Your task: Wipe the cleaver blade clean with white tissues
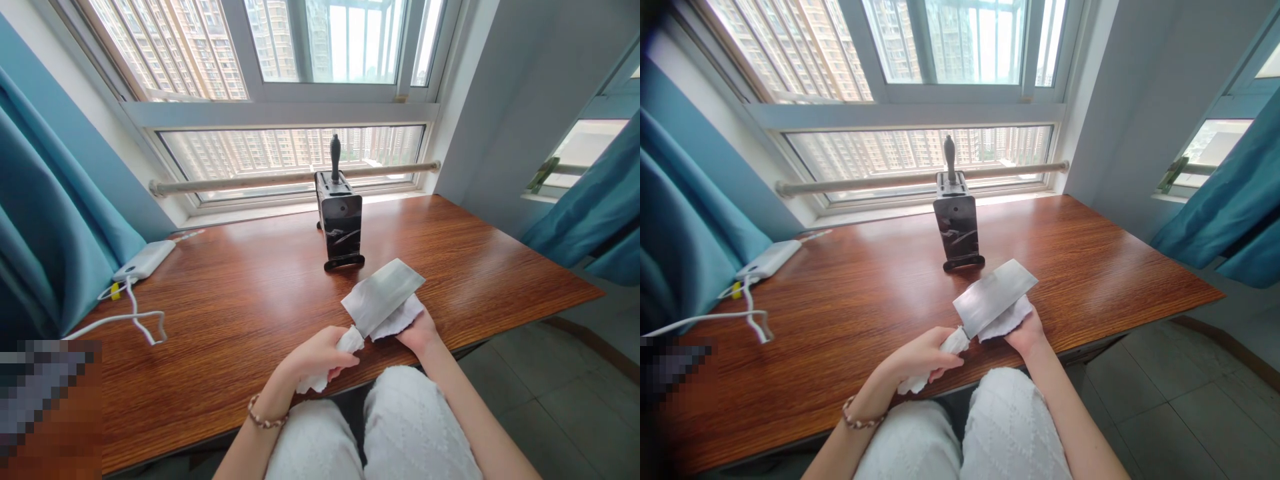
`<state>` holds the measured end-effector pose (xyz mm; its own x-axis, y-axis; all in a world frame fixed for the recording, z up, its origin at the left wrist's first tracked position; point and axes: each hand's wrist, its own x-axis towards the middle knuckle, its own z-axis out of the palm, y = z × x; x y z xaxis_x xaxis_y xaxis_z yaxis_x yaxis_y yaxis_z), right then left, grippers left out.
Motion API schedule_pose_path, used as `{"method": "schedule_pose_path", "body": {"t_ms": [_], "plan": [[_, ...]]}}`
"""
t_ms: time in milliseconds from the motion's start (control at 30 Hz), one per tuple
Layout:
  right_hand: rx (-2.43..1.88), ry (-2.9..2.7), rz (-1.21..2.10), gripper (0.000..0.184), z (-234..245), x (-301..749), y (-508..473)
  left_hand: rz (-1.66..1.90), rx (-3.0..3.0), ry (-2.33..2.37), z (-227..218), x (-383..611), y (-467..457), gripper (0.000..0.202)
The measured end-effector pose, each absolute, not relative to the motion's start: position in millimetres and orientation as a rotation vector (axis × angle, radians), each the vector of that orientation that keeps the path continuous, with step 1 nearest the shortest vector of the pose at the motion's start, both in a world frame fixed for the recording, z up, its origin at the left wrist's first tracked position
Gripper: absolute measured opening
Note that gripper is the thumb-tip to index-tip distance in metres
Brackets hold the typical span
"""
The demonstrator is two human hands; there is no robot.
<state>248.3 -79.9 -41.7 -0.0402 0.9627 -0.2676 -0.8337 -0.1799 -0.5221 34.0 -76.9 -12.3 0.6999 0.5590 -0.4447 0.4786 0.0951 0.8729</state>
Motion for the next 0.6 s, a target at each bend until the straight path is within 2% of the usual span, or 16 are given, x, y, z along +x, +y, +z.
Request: {"method": "schedule_pose_path", "body": {"t_ms": [600], "plan": [[-0.641,-0.202,1.663,0.033,-44.9,249.2,-78.4,0.110,1.493,0.843,-17.2,33.1,-76.2,0.021]]}}
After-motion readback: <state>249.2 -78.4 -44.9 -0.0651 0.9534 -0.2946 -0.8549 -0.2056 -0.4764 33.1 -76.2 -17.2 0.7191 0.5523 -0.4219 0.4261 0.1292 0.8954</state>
